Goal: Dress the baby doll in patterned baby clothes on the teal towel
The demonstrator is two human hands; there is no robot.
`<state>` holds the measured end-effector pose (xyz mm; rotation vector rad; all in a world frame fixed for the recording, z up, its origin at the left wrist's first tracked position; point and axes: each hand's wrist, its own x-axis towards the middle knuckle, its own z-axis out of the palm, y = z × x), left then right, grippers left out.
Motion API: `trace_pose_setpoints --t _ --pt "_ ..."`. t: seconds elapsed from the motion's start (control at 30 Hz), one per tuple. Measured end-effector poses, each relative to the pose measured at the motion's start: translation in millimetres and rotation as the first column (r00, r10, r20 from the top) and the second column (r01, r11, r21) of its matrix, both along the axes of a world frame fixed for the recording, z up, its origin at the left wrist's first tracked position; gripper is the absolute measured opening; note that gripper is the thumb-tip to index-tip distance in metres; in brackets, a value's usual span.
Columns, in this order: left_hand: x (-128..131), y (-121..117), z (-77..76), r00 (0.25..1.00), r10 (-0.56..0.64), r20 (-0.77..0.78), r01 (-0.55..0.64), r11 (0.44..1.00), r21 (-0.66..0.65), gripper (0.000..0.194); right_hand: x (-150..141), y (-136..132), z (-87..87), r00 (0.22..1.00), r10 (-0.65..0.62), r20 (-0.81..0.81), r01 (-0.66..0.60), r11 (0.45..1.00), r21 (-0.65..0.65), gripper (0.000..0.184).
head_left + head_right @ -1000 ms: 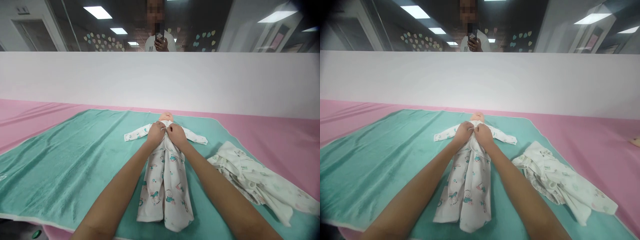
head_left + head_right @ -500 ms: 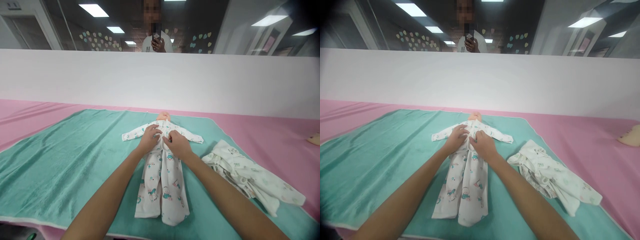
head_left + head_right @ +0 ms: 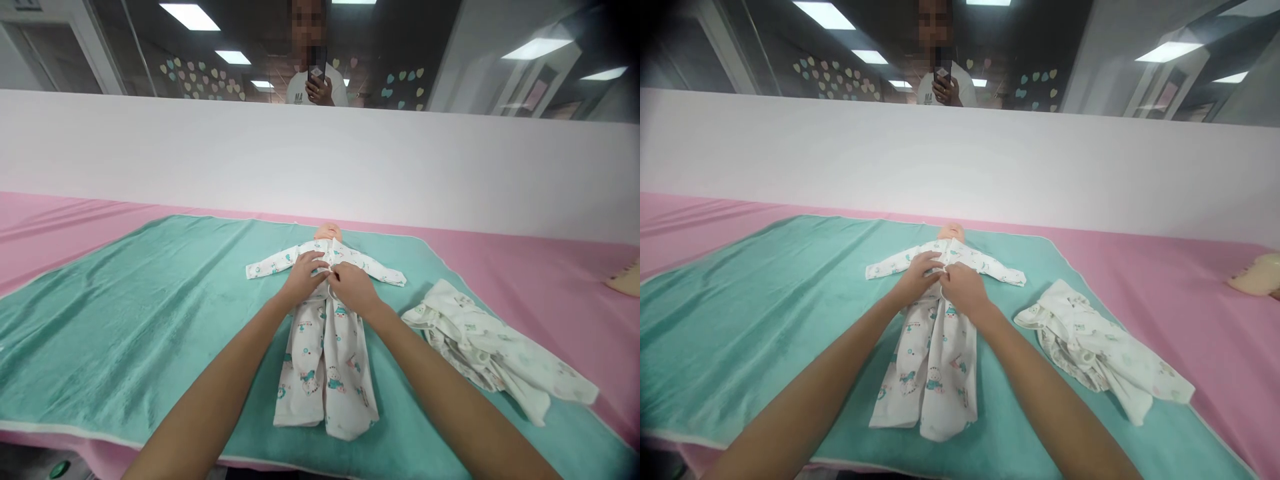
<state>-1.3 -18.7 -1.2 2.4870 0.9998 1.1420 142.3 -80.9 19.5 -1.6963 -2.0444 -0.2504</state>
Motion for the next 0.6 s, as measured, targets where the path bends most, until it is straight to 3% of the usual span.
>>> trace_pose_setpoints --t 0.17,0.33,0.6 --pt "7 -8 3.6 0.997 0.054 -0.051 -0.049 0.995 0.091 0.016 13 -1 -3.1 0.985 0.169 -0.039 -0.167 0.985 0.054 0.026" --pt "13 -20 14.2 0.982 0.127 -0.140 -0.106 0.983 0.149 0.023 4 0 -9.5 0.996 0.077 0.051 -0.082 0.990 0.116 0.022" --pt "14 -4 4.4 0.998 0.066 -0.004 -0.066 0.997 0.028 0.020 10 3 -2.4 0.975 0.175 -0.135 -0.170 0.984 0.051 0.020"
